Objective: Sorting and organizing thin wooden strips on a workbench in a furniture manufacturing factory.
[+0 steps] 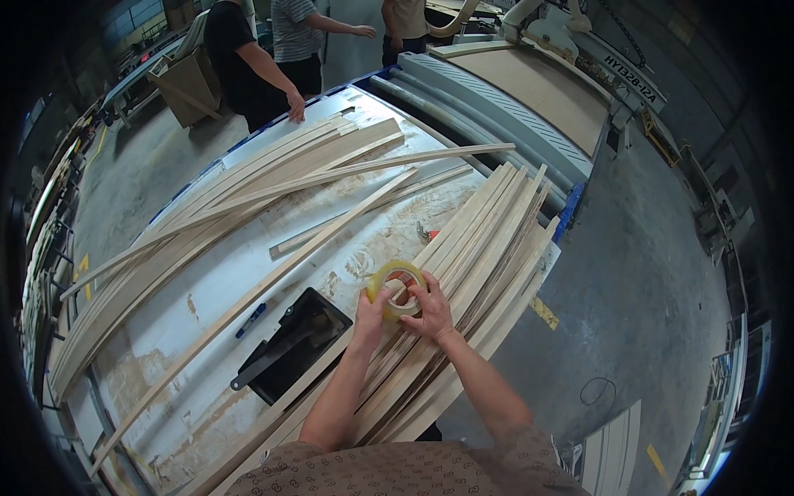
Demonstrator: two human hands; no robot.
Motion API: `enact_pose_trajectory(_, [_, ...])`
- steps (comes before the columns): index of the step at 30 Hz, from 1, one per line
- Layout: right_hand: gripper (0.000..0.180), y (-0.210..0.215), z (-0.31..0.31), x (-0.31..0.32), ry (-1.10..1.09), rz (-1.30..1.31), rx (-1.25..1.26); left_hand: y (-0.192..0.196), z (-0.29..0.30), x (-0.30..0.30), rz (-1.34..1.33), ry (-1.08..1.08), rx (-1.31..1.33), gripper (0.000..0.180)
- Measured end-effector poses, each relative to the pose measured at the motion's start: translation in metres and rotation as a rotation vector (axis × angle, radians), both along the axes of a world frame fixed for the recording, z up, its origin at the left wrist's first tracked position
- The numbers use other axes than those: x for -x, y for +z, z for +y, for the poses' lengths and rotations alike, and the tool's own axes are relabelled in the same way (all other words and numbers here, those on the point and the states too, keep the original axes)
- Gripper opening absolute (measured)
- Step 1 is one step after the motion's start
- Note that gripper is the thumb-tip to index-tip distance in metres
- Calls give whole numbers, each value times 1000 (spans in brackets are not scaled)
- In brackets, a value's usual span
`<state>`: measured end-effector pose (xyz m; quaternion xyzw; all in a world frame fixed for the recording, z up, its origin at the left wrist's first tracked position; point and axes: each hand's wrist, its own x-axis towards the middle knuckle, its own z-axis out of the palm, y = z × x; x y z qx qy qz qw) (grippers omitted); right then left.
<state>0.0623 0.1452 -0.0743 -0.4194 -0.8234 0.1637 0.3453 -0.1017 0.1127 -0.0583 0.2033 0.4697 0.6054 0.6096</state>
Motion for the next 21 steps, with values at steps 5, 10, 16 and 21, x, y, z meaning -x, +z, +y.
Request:
enact_pose_trajectory(5, [65, -1, 1, -1, 3, -4, -9, 2, 0, 0, 8, 3, -1, 48])
enact_pose_trajectory(10, [65, 0, 1, 1, 12, 1, -31, 5, -1, 0, 18, 11, 5, 48])
enact_pose_trajectory(16, [65, -1, 1, 0, 5, 14, -6, 6, -2, 0, 49, 9, 27, 47])
enact_pose_trajectory(21, [66, -2, 2, 1, 12, 28, -1, 0, 0, 0, 21, 17, -4, 47])
